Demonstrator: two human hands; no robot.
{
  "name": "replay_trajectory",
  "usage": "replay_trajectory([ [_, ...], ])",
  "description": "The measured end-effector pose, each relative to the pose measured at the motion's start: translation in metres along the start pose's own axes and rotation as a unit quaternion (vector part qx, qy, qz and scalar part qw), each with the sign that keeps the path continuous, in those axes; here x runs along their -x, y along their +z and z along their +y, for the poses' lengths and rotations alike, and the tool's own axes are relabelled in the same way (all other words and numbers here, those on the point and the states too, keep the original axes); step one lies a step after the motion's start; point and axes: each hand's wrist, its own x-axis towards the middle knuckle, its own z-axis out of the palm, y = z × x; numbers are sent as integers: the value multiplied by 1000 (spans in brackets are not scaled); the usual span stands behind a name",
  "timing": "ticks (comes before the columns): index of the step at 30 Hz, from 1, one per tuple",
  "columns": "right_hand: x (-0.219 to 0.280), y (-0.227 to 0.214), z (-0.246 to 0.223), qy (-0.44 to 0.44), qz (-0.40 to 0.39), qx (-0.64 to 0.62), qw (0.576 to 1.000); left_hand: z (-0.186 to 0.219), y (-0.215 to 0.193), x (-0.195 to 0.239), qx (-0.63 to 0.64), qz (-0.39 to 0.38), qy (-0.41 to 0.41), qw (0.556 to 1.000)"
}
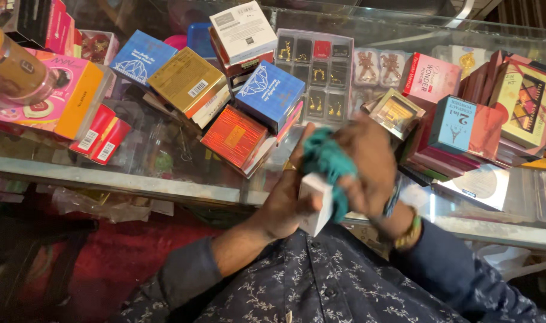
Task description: The person wipes various cosmetic boxes and small packages with a cloth by hand and organizes them on a glass surface.
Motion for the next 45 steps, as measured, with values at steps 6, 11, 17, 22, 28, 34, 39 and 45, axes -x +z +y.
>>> replay_trajectory([
  [6,-4,-20,-2,253,23,-70,965,31,13,2,-71,-78,15,994],
  [11,16,-21,-18,-71,-48,-110,990,19,11,-2,-80,-44,23,996],
  [17,23,-21,31,27,-73,136,988,12,5,10,86,-1,9,996],
  [22,47,-9,-9,248,192,-179,933,-11,1,-4,149,150,14,977],
  [28,43,12,9,-41,-65,45,996,-24,4,-10,227,204,-32,952],
  [34,60,-10,28,151,79,-89,981,-13,5,-13,244,294,-98,919],
  [39,65,17,14,-38,38,-71,996,-37,-1,-17,450,66,4,891],
  [45,53,7,30,235,-116,-105,959,-13,0,-14,215,337,-109,910],
])
